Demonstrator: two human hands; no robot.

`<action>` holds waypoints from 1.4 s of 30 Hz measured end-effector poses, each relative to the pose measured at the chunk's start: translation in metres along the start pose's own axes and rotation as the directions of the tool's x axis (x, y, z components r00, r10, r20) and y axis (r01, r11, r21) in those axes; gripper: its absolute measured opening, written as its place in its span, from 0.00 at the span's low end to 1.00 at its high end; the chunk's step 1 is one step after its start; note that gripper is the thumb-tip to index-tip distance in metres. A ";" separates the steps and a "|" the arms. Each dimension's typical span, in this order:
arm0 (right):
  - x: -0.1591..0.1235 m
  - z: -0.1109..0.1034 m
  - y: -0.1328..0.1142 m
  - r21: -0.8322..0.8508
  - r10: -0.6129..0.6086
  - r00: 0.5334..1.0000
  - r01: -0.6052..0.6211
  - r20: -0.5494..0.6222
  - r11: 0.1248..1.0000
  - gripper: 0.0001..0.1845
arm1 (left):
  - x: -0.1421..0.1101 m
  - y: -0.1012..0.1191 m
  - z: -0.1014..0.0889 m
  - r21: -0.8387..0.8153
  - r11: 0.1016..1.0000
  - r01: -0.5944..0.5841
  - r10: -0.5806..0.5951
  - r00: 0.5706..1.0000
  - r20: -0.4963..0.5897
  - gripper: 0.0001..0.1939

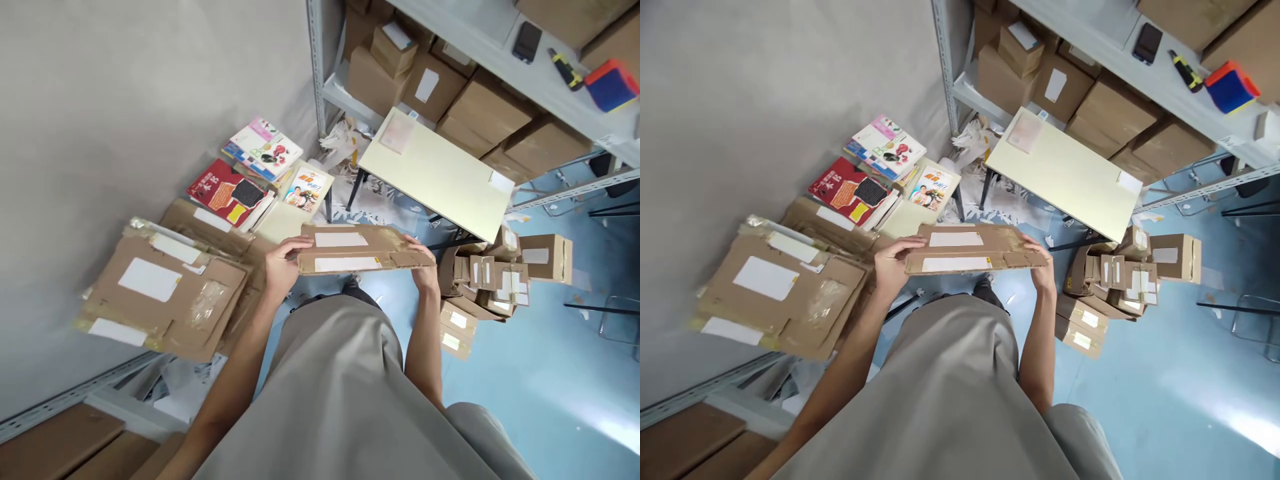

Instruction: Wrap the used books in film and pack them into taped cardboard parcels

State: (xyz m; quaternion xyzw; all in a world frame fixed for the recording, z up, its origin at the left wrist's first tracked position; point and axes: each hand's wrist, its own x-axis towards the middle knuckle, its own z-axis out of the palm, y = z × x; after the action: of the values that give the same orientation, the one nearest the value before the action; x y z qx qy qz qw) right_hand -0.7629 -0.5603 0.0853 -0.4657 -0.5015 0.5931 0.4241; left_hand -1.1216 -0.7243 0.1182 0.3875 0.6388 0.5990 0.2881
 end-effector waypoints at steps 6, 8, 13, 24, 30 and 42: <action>0.058 -0.061 -0.007 0.007 0.075 0.993 -0.075 -0.094 0.997 0.18 | 0.064 -0.003 0.107 0.044 0.992 0.122 -0.123 0.992 0.029 0.14; 0.070 -0.084 -0.013 -0.006 0.072 0.991 -0.073 -0.111 0.997 0.18 | 0.084 -0.003 0.142 0.054 0.991 0.123 -0.126 0.991 0.047 0.14; 0.098 -0.130 -0.027 -0.029 0.048 0.989 -0.053 -0.139 0.998 0.18 | 0.133 0.002 0.210 0.061 0.994 0.088 -0.097 0.982 0.162 0.13; 0.202 -0.153 -0.045 -0.026 0.039 0.939 -0.051 -0.341 0.998 0.21 | 0.294 -0.033 0.344 0.025 0.992 0.125 -0.125 0.915 0.384 0.20; 0.271 -0.139 -0.065 -0.054 0.015 0.893 -0.044 -0.451 0.998 0.23 | 0.400 -0.045 0.414 0.021 0.994 0.106 -0.102 0.844 0.527 0.20; 0.357 -0.129 -0.028 -0.050 0.062 0.886 -0.096 -0.459 0.994 0.31 | 0.478 -0.090 0.471 0.046 0.977 0.207 -0.191 0.769 0.610 0.19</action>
State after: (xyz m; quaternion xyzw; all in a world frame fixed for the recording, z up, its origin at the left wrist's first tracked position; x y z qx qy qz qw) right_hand -0.7097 -0.1846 0.0594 -0.6269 -0.3893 0.4655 0.4886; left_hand -0.9981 -0.0663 0.0205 0.4870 0.5413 0.4153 0.5453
